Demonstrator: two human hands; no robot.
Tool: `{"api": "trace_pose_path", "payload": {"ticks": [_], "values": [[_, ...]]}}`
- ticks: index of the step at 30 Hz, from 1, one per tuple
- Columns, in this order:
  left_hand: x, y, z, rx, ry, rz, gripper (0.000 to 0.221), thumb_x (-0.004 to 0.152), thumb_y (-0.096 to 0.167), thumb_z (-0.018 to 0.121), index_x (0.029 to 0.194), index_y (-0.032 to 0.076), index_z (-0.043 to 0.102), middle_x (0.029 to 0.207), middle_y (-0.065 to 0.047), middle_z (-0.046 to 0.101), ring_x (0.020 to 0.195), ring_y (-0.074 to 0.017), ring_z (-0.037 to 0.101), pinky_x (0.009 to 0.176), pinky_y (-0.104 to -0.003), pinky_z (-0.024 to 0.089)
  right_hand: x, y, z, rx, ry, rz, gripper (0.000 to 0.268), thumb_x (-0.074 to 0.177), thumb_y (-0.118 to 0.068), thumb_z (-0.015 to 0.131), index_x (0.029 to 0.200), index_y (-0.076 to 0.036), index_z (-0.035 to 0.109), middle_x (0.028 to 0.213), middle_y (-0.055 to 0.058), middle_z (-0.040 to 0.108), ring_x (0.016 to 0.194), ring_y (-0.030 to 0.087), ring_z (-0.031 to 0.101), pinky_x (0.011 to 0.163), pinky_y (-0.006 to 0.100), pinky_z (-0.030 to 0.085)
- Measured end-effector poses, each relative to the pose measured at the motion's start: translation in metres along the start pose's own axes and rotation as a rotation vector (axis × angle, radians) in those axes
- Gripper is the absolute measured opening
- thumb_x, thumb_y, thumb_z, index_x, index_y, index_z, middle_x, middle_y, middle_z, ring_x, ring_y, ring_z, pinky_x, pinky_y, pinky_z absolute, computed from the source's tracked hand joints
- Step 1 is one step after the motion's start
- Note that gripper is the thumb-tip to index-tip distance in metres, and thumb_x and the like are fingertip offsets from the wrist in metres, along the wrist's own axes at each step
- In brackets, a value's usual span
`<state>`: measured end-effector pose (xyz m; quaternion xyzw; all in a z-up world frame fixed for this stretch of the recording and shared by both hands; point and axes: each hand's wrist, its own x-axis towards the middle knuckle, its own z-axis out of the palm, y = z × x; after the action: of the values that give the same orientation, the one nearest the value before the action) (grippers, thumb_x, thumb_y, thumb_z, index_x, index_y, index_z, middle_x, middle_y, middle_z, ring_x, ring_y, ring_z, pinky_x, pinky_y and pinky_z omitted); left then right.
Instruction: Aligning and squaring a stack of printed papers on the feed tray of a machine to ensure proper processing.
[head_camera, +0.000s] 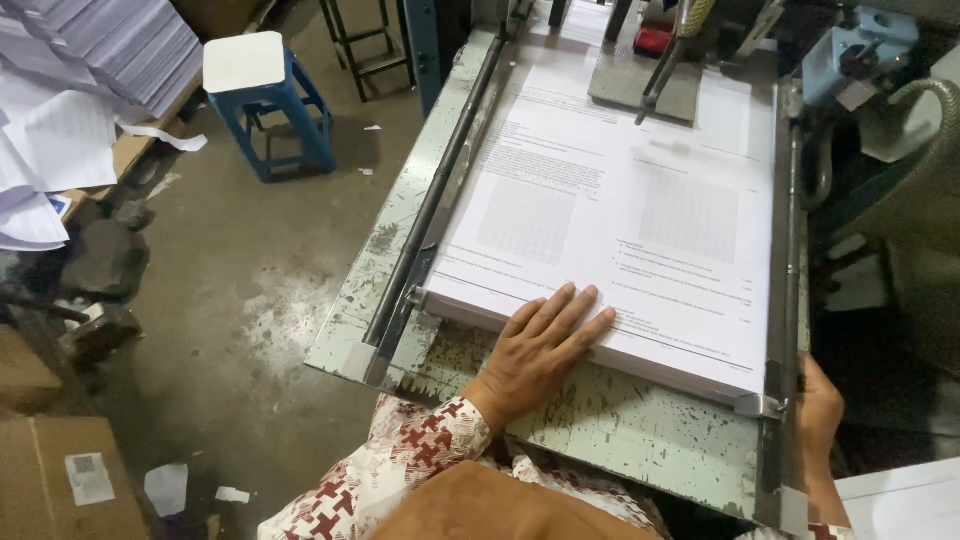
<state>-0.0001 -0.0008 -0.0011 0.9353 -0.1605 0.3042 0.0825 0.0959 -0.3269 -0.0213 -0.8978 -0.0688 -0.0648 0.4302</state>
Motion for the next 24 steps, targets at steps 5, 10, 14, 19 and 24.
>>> {"api": "trace_pose_path", "payload": {"ticks": [5, 10, 14, 19, 24], "values": [[0.0, -0.001, 0.001, 0.008, -0.026, 0.006, 0.067, 0.096, -0.002, 0.054, 0.152, 0.02, 0.025, 0.159, -0.008, 0.027, 0.149, -0.0242, 0.026, 0.122, -0.04, 0.018, 0.005, 0.036, 0.003, -0.008, -0.006, -0.049, 0.017, 0.102, -0.014, 0.059, 0.111, 0.0, 0.062, 0.091, 0.014, 0.063, 0.077, 0.023, 0.059, 0.066, 0.034, 0.048], [0.0, -0.001, -0.001, -0.005, -0.002, 0.007, 0.062, 0.099, 0.001, 0.052, 0.152, 0.02, 0.025, 0.159, -0.008, 0.029, 0.149, -0.0242, 0.028, 0.121, -0.039, 0.02, 0.003, 0.027, 0.001, 0.02, -0.009, -0.131, 0.029, 0.098, -0.014, 0.058, 0.122, 0.003, 0.06, 0.104, 0.018, 0.064, 0.089, 0.027, 0.062, 0.073, 0.037, 0.05], [0.001, 0.0, -0.001, 0.009, 0.009, 0.007, 0.055, 0.104, 0.01, 0.055, 0.151, 0.021, 0.028, 0.158, -0.007, 0.031, 0.148, -0.0232, 0.029, 0.121, -0.039, 0.019, 0.0, 0.009, 0.001, 0.05, -0.006, -0.092, 0.035, 0.098, -0.02, 0.056, 0.124, 0.002, 0.06, 0.109, 0.019, 0.065, 0.096, 0.029, 0.063, 0.078, 0.04, 0.051], [0.001, 0.0, -0.002, 0.007, 0.009, 0.004, 0.053, 0.105, 0.012, 0.052, 0.151, 0.021, 0.028, 0.158, -0.008, 0.032, 0.148, -0.0236, 0.03, 0.12, -0.038, 0.021, 0.003, 0.023, 0.0, 0.027, -0.024, -0.049, 0.026, 0.101, -0.016, 0.054, 0.121, 0.001, 0.06, 0.102, 0.017, 0.063, 0.089, 0.027, 0.061, 0.075, 0.038, 0.049], [0.002, -0.001, -0.002, 0.013, 0.015, 0.007, 0.057, 0.102, 0.007, 0.054, 0.151, 0.02, 0.029, 0.157, -0.008, 0.032, 0.147, -0.0238, 0.031, 0.12, -0.039, 0.022, 0.001, 0.011, 0.0, 0.041, -0.029, -0.095, 0.031, 0.099, -0.013, 0.055, 0.126, 0.003, 0.058, 0.105, 0.019, 0.064, 0.088, 0.027, 0.062, 0.074, 0.037, 0.052]]}}
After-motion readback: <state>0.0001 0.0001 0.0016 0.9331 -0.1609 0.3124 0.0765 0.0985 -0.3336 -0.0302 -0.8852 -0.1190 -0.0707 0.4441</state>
